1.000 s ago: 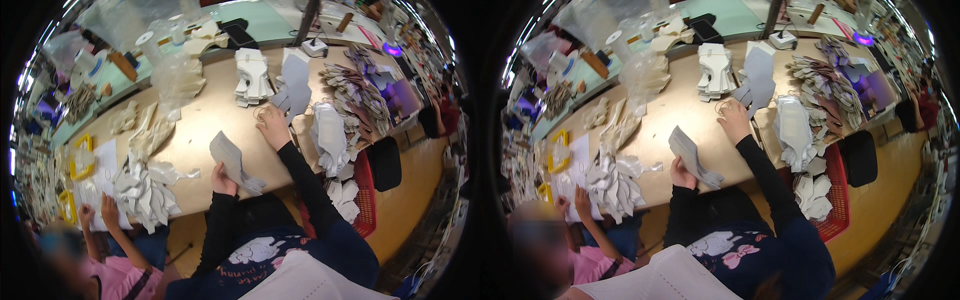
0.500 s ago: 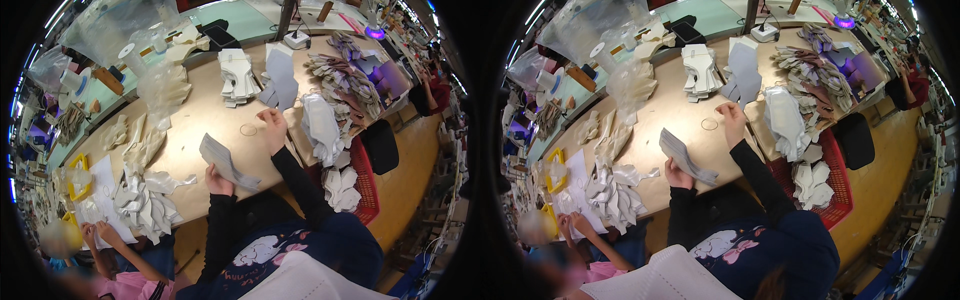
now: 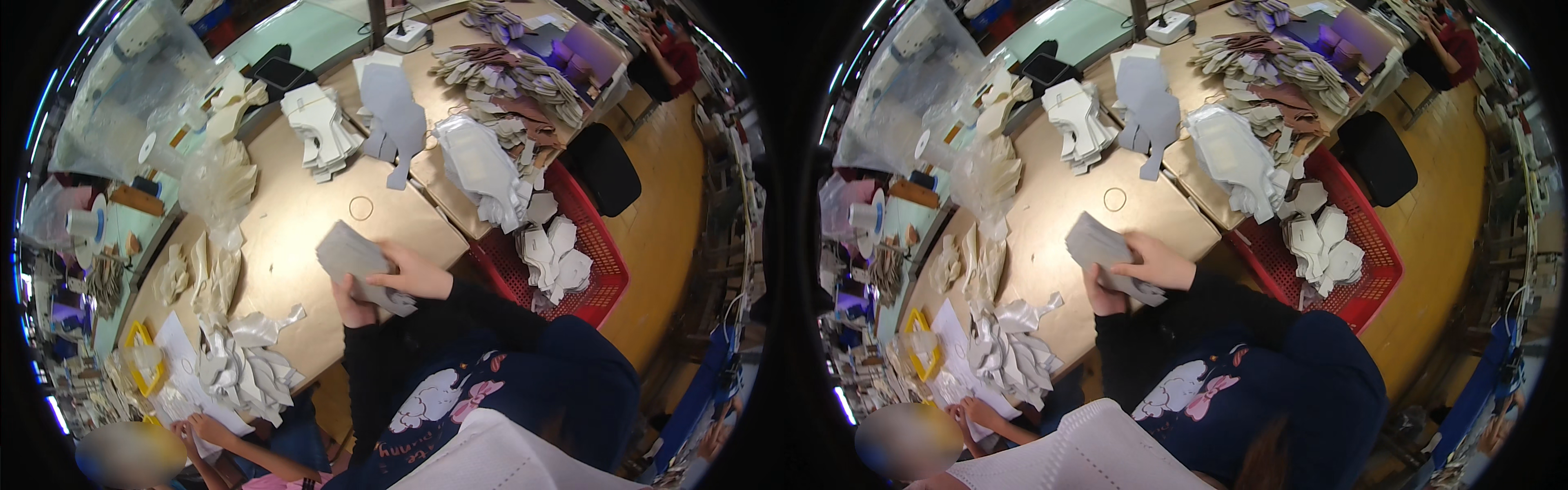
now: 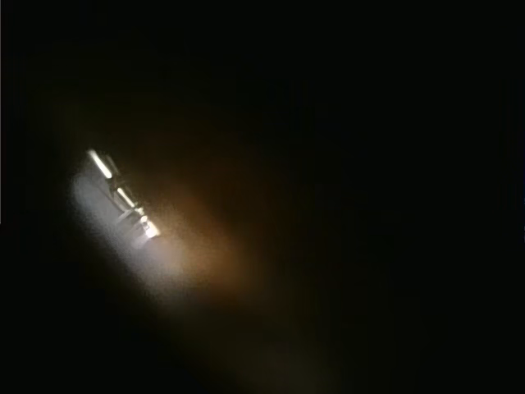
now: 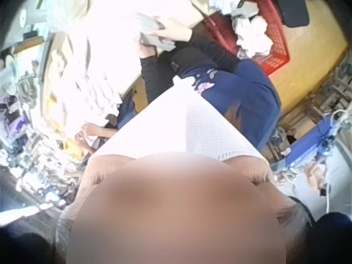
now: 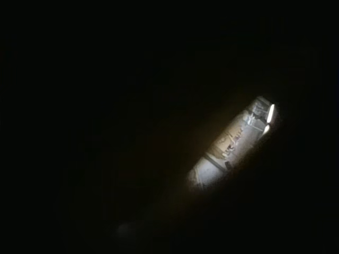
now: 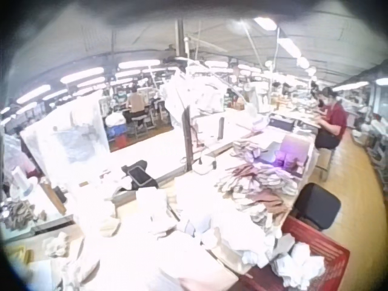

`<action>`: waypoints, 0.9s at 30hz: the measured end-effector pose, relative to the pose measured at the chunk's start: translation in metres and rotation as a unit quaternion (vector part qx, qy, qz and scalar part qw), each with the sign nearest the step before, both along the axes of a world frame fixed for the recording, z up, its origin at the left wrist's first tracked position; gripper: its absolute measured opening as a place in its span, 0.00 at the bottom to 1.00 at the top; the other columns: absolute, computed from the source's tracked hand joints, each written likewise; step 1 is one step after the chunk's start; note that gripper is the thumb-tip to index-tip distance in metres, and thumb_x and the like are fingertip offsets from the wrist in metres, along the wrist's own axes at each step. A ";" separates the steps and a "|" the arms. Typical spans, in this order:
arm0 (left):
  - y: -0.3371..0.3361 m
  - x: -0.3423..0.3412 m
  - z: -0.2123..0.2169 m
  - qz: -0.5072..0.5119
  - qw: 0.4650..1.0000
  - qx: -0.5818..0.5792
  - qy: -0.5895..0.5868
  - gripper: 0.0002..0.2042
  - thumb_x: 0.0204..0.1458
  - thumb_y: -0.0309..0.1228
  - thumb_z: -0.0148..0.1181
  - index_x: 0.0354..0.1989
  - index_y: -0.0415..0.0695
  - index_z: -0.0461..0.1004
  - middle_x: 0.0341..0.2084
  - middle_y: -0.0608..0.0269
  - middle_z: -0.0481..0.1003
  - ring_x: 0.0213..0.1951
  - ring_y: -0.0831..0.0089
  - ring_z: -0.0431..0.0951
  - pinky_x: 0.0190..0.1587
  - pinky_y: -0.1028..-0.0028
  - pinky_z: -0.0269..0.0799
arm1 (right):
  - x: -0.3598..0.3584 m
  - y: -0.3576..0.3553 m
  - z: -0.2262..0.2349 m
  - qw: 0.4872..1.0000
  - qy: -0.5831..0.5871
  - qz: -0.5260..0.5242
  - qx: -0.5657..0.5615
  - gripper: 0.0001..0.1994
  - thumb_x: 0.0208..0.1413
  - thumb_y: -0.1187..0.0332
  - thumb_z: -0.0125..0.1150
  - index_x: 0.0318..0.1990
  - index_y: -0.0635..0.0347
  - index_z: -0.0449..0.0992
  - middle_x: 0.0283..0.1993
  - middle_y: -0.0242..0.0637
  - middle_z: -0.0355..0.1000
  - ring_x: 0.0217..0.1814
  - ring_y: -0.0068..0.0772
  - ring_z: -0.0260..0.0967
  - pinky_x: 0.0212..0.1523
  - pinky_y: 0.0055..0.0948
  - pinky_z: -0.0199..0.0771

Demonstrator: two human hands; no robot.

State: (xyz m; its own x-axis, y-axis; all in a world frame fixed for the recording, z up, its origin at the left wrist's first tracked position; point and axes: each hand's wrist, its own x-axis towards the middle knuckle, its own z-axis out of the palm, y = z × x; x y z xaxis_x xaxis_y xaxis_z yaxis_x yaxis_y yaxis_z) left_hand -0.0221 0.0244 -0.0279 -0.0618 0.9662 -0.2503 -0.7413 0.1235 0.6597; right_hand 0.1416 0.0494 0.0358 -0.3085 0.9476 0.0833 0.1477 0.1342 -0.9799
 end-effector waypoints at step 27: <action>0.142 0.208 0.048 -0.342 0.929 -0.114 0.082 0.32 0.48 0.41 0.75 0.60 0.42 0.71 0.52 0.60 0.75 0.54 0.65 0.75 0.56 0.64 0.72 | 0.202 0.053 0.007 0.900 -0.280 -0.333 0.013 0.42 0.56 0.47 0.66 0.70 0.64 0.58 0.61 0.55 0.64 0.66 0.54 0.59 0.68 0.45 0.56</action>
